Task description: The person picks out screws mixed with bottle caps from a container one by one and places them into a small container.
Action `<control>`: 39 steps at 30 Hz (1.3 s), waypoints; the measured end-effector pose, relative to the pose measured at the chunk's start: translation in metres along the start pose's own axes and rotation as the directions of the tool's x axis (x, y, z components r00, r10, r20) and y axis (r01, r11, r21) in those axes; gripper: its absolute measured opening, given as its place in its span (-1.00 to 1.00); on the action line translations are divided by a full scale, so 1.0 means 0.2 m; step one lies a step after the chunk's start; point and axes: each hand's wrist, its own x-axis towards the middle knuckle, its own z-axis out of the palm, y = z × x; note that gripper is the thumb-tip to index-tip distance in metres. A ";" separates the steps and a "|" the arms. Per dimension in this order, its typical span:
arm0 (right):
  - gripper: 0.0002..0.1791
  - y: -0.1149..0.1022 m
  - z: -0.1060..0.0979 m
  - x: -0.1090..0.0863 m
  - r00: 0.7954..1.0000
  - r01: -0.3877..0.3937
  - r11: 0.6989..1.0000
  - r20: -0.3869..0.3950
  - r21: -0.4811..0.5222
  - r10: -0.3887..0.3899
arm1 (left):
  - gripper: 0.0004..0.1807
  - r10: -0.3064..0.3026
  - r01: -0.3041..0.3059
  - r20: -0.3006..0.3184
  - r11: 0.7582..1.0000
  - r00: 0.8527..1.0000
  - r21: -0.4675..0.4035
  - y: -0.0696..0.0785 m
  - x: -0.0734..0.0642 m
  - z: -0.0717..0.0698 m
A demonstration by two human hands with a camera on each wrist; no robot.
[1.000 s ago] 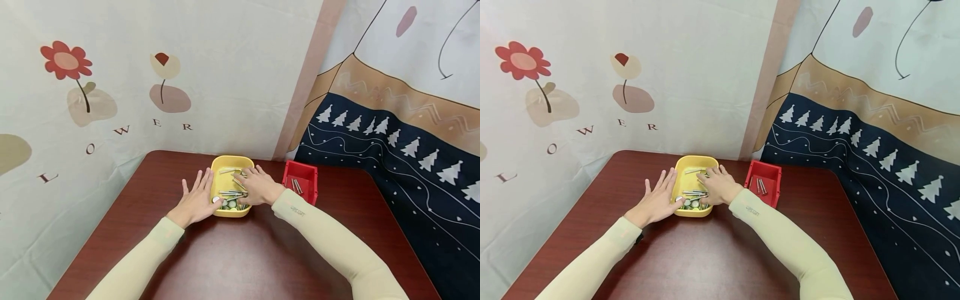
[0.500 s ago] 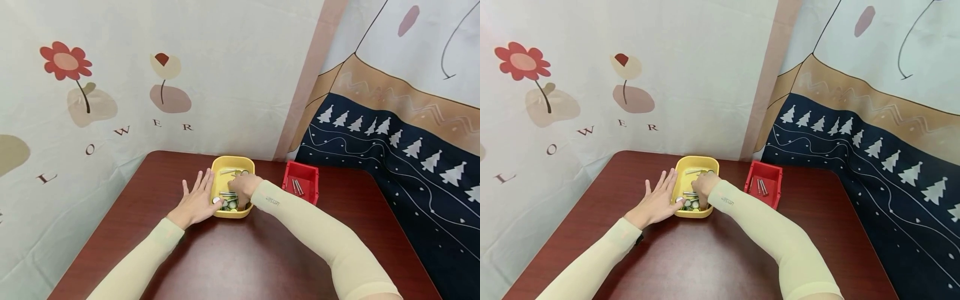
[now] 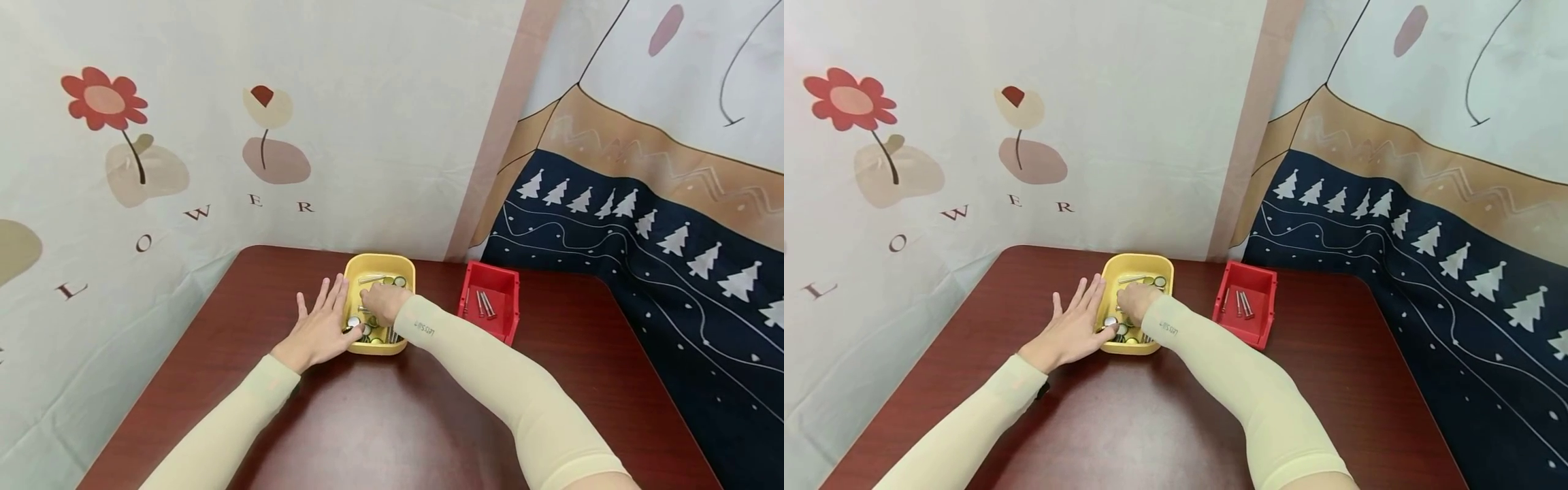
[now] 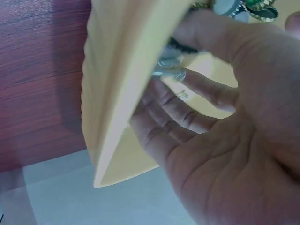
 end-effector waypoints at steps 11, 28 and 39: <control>-0.32 0.04 0.03 0.04 0.999 0.010 0.999 0.031 0.053 -0.011 | 0.18 0.001 -0.001 0.018 1.000 1.000 0.008 0.00 0.00 -0.01; -0.52 0.00 -0.44 -0.52 0.998 0.069 0.963 -0.032 0.259 -0.063 | 0.19 -0.006 0.006 0.023 1.000 1.000 -0.002 0.01 0.00 -0.01; -0.75 0.14 -0.15 -0.26 0.977 0.159 0.950 -0.183 0.268 -0.112 | 0.20 -0.005 0.005 0.018 1.000 1.000 -0.001 0.02 0.00 -0.02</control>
